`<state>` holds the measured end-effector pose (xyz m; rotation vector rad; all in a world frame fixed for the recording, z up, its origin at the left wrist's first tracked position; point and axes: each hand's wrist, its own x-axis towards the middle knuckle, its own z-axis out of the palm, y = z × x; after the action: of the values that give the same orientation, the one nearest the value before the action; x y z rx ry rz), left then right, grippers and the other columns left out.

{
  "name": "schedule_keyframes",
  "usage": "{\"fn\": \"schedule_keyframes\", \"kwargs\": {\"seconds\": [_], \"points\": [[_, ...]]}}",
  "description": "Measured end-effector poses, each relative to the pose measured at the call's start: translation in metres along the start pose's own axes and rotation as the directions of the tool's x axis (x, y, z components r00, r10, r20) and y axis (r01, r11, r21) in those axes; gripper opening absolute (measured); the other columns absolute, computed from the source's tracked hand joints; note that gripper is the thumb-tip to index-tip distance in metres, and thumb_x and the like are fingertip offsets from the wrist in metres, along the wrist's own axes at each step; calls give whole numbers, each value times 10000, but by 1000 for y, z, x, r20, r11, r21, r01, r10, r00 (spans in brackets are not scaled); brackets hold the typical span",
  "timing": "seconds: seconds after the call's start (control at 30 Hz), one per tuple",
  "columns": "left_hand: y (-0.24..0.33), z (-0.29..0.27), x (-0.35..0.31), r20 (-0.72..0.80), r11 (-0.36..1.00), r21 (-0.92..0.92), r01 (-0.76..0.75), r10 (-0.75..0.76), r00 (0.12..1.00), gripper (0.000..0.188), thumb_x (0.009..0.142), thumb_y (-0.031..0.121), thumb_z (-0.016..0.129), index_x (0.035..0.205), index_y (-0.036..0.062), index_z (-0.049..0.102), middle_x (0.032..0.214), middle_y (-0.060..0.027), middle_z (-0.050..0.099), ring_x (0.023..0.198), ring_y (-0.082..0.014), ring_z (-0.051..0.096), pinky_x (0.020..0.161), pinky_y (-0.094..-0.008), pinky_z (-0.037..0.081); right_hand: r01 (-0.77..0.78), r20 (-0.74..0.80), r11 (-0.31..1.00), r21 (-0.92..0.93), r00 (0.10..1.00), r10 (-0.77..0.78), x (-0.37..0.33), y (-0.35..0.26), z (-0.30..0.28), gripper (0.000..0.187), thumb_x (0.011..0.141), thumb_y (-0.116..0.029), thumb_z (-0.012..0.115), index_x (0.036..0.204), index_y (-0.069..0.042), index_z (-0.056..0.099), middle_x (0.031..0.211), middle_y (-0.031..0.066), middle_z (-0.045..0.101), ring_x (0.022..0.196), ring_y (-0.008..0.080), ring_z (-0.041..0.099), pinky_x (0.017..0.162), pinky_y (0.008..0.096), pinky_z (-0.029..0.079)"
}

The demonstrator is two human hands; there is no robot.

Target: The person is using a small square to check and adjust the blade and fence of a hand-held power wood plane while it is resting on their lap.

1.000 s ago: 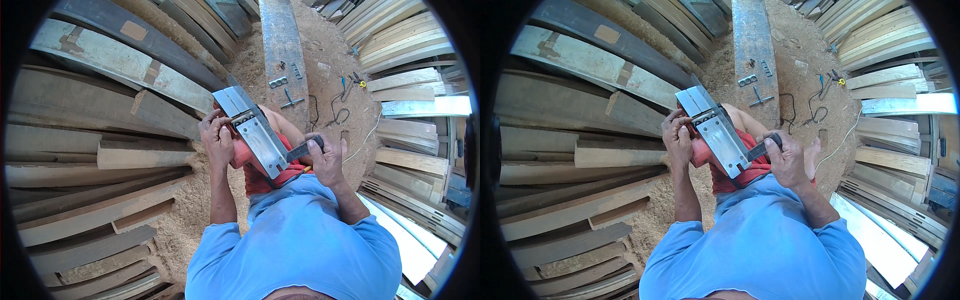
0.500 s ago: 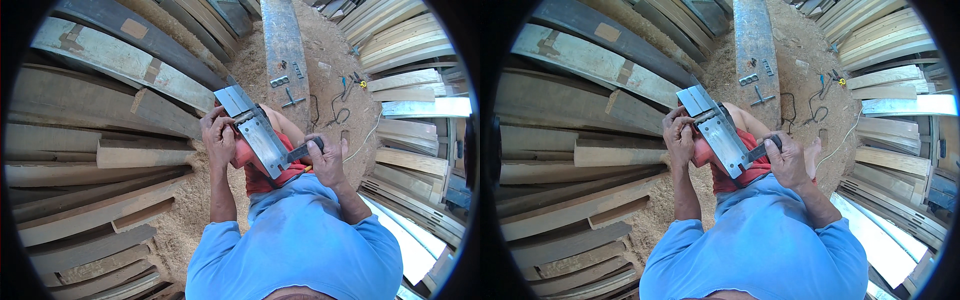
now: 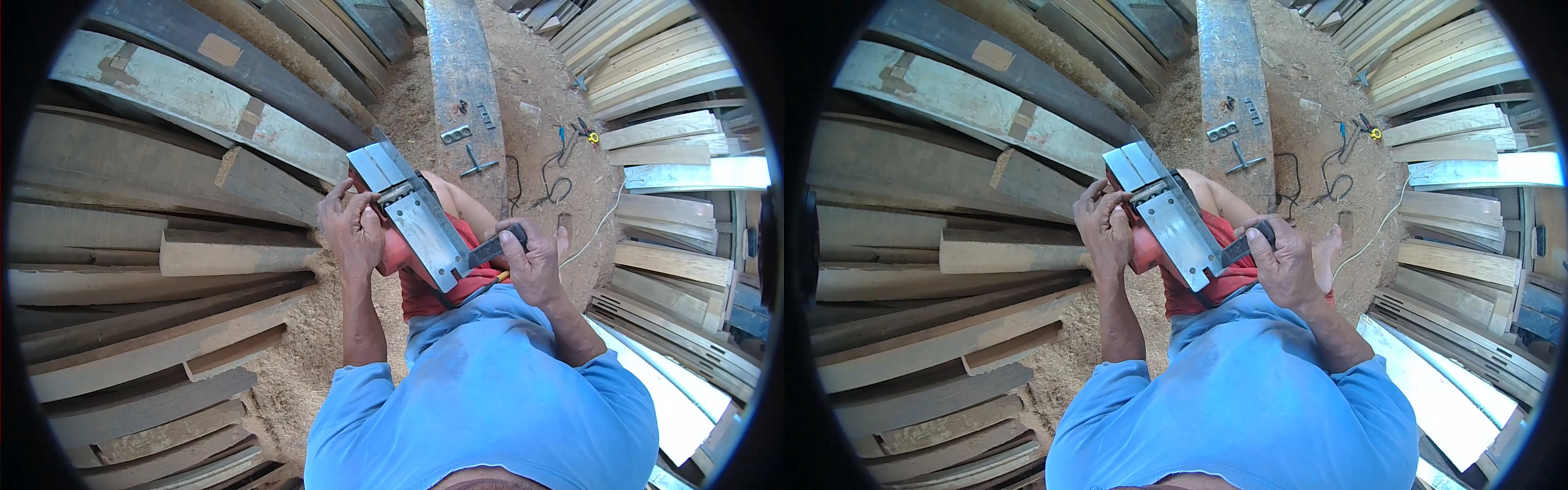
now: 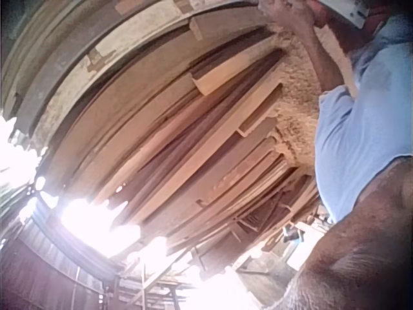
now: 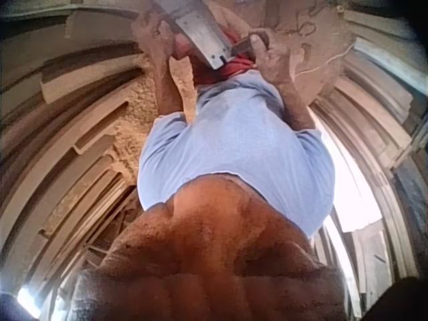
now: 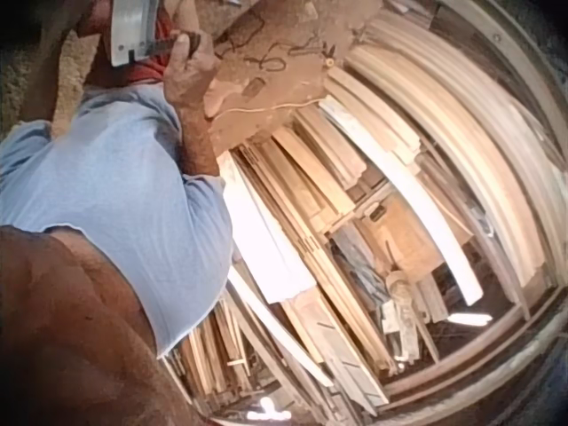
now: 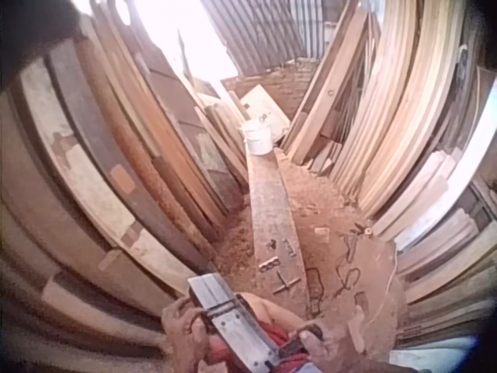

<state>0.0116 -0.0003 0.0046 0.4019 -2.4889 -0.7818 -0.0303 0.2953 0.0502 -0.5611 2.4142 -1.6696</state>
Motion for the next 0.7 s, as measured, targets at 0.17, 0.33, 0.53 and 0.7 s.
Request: {"fn": "schedule_keyframes", "kwargs": {"seconds": [0.17,0.33,0.53,0.7], "points": [[-2,0,-2,18,996,-70,58,-57,998,335,830,121,494,1000,39,770,1319,-226,616,1237,-354,520,1096,-481,406,-6,-48,1000,26,999,7,0,-3,-1,178,1060,-124,583,1094,29,667,914,114,762,794,152,717,737,308,561],[1,0,-1,39,984,-145,101,-96,995,330,836,109,492,1001,28,766,1318,-232,606,1291,-357,511,1124,-479,396,1,-71,998,61,997,4,5,-1,1,173,1055,-117,591,1088,34,669,909,121,769,796,156,728,731,314,569],[-2,1,-1,38,984,-159,82,-77,996,331,826,75,498,1015,26,765,1316,-226,607,1281,-350,522,1118,-472,409,-64,-12,997,43,998,65,6,-9,4,209,1061,-171,579,1087,10,682,938,105,752,837,167,714,847,326,518],[-4,2,-2,29,982,-169,85,-81,996,329,815,63,497,1007,17,760,1310,-223,614,1269,-339,537,1103,-467,429,2,-10,997,80,1000,-1,7,-2,7,180,1057,-133,592,1053,21,686,868,105,766,762,160,741,697,316,562]]}}
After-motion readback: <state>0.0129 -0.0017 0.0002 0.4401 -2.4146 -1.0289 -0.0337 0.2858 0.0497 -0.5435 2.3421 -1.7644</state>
